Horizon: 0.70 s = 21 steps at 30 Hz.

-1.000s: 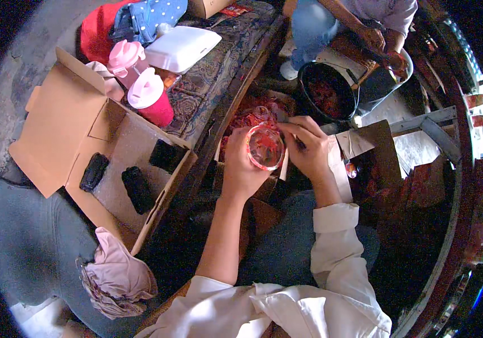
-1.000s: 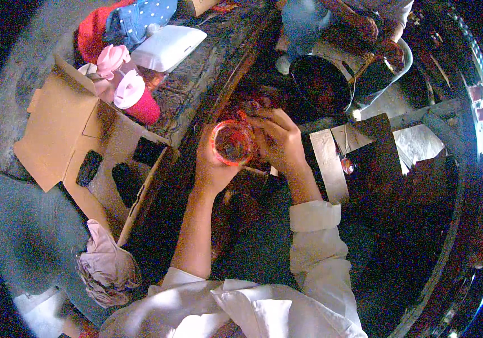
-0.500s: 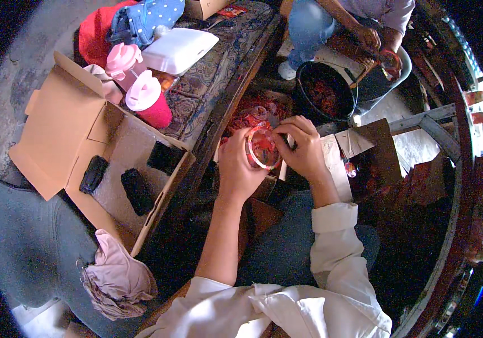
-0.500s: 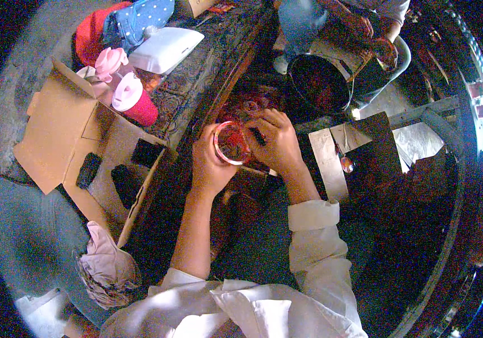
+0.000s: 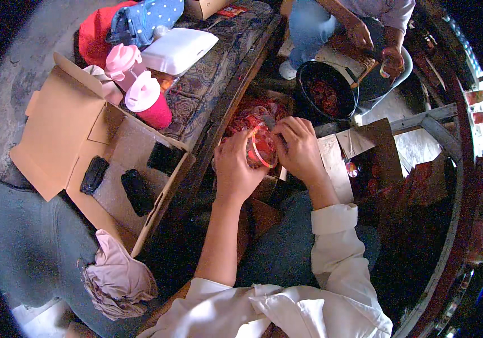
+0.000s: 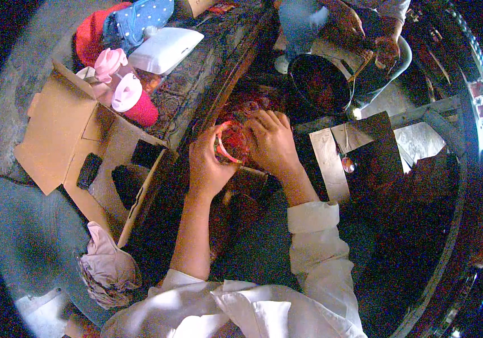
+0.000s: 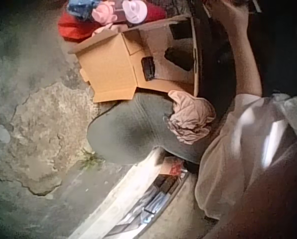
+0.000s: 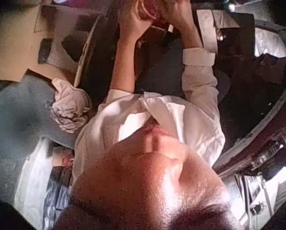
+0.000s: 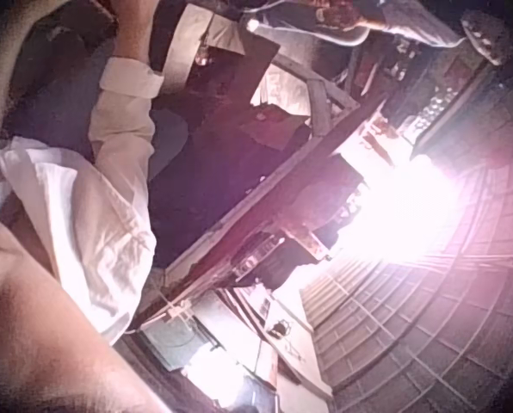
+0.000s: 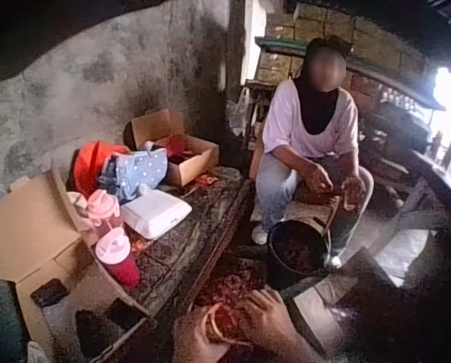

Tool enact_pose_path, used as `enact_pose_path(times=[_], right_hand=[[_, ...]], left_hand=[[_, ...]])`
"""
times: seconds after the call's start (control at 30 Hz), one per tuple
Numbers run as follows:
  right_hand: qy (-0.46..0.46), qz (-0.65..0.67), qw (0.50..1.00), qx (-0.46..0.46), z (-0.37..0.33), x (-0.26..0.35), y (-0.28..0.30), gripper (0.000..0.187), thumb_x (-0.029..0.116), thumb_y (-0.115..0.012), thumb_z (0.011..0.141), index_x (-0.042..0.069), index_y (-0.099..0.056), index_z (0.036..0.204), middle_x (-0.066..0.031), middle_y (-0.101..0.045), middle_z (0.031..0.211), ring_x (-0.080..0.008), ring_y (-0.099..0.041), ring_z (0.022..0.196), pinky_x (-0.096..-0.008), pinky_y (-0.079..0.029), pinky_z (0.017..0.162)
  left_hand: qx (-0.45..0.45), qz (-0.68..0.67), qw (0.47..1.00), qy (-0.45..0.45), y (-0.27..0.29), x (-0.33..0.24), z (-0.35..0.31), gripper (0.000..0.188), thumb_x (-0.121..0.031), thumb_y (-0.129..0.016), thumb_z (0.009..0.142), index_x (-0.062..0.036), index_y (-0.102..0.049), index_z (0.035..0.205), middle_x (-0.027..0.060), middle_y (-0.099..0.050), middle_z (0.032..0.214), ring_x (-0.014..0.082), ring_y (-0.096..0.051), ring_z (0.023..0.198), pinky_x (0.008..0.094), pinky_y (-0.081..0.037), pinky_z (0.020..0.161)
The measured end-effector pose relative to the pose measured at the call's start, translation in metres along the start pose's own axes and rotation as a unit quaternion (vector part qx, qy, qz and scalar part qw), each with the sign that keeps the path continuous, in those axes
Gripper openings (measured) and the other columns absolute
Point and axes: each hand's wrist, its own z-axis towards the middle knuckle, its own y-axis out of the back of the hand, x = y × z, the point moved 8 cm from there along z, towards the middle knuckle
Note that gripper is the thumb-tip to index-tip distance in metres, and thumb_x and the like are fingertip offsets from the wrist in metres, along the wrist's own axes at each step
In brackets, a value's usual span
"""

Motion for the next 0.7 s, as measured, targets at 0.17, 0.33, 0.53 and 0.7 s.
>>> enact_pose_path(times=[0.17, 0.33, 0.53, 0.7], right_hand=[[-0.002, -0.008, 1.0, -0.003, -0.001, -0.003, -0.002, 0.006, 0.006, -0.059, 0.071, 0.006, -0.056, 0.076, -0.0076, -0.056, 0.082, -0.0265, -0.054, 0.081, -0.0371, -0.04, 0.077], [-0.013, 0.022, 0.999, -0.024, 0.002, -0.01, -0.001, 0.006, 0.006, -0.059, 0.072, 0.006, -0.057, 0.077, -0.0079, -0.057, 0.083, -0.0268, -0.054, 0.08, -0.0367, -0.04, 0.076], [-0.075, 0.035, 0.994, -0.067, -0.001, -0.031, 0.012, 0.01, 0.011, -0.062, 0.071, 0.007, -0.061, 0.08, -0.0083, -0.057, 0.082, -0.0279, -0.055, 0.081, -0.0379, -0.041, 0.075], [-0.094, 0.088, 0.986, -0.107, -0.002, -0.025, 0.023, 0.014, 0.011, -0.063, 0.071, 0.009, -0.063, 0.085, -0.0093, -0.057, 0.082, -0.0258, -0.055, 0.081, -0.037, -0.041, 0.077]], left_hand=[[0.08, -0.025, 0.996, 0.015, -0.014, 0.002, -0.001, 0.068, -0.02, -0.078, 0.049, -0.0061, -0.049, 0.11, 0.012, -0.056, 0.103, 0.0308, -0.054, 0.093, 0.0416, -0.04, 0.079], [0.057, -0.07, 0.995, 0.039, -0.012, -0.003, -0.005, 0.062, -0.022, -0.078, 0.053, -0.0052, -0.05, 0.105, 0.0122, -0.057, 0.098, 0.0292, -0.055, 0.091, 0.0395, -0.041, 0.079], [-0.011, -0.249, 0.967, 0.058, -0.002, -0.004, 0.008, 0.054, -0.008, -0.076, 0.058, -0.0029, -0.049, 0.105, 0.0128, -0.057, 0.099, 0.0246, -0.057, 0.092, 0.033, -0.045, 0.081], [-0.011, -0.285, 0.957, 0.059, 0.002, -0.007, 0.006, 0.055, -0.009, -0.076, 0.061, -0.0029, -0.047, 0.108, 0.0121, -0.057, 0.101, 0.0239, -0.057, 0.093, 0.0332, -0.045, 0.083]])
